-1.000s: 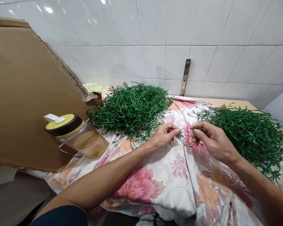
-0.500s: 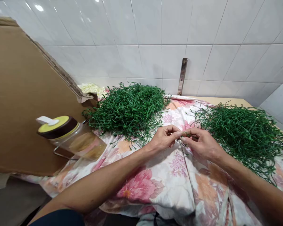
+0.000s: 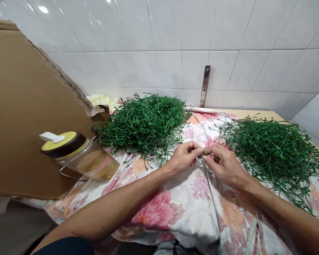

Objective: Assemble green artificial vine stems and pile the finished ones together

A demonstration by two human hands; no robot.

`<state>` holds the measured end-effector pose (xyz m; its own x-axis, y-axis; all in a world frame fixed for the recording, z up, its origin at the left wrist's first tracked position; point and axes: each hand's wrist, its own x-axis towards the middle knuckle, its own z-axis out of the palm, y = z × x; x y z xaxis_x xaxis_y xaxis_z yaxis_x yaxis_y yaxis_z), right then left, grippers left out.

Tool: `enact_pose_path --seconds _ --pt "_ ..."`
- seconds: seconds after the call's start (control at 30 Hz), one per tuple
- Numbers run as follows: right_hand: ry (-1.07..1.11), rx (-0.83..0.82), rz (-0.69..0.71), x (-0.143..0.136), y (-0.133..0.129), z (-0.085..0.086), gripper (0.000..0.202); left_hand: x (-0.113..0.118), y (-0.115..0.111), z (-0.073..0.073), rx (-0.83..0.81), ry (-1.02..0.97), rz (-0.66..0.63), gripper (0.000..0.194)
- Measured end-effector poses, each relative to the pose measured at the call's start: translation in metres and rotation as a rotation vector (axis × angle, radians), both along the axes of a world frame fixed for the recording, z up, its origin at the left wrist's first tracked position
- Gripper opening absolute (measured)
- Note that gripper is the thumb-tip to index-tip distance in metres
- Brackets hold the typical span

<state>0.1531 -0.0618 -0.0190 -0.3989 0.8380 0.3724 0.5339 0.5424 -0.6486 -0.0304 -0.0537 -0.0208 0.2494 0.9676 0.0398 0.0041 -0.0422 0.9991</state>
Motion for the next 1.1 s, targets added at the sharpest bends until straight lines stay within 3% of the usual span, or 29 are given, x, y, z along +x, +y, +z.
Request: enact_pose_path --seconds 0.3,0.47,0.67,0.77,0.87,0.93,1.1 --pt "0.029 0.038 0.034 0.003 0.003 -0.001 0.011 -0.001 0.002 -0.008 0.025 -0.010 -0.009 0.034" --pt "-0.050 0.167 0.092 0.001 0.001 -0.004 0.013 -0.001 0.001 -0.014 0.208 0.163 0.067 0.025" --pt "-0.220 0.255 0.119 0.001 -0.005 -0.007 0.019 -0.003 -0.006 -0.009 0.415 0.393 0.078 0.019" --pt "-0.220 0.271 0.164 -0.005 -0.013 -0.003 0.020 -0.008 0.001 -0.011 0.519 0.496 0.159 0.017" --pt "-0.154 0.278 0.224 -0.011 -0.020 0.005 0.018 -0.016 0.015 -0.014 0.440 0.449 0.251 0.020" --pt "-0.078 0.286 0.151 -0.009 -0.020 0.013 0.014 -0.018 0.022 -0.014 0.331 0.296 0.221 0.023" --pt "-0.075 0.410 -0.252 0.027 0.005 0.039 0.018 -0.013 0.021 -0.009 0.037 0.032 0.083 0.034"
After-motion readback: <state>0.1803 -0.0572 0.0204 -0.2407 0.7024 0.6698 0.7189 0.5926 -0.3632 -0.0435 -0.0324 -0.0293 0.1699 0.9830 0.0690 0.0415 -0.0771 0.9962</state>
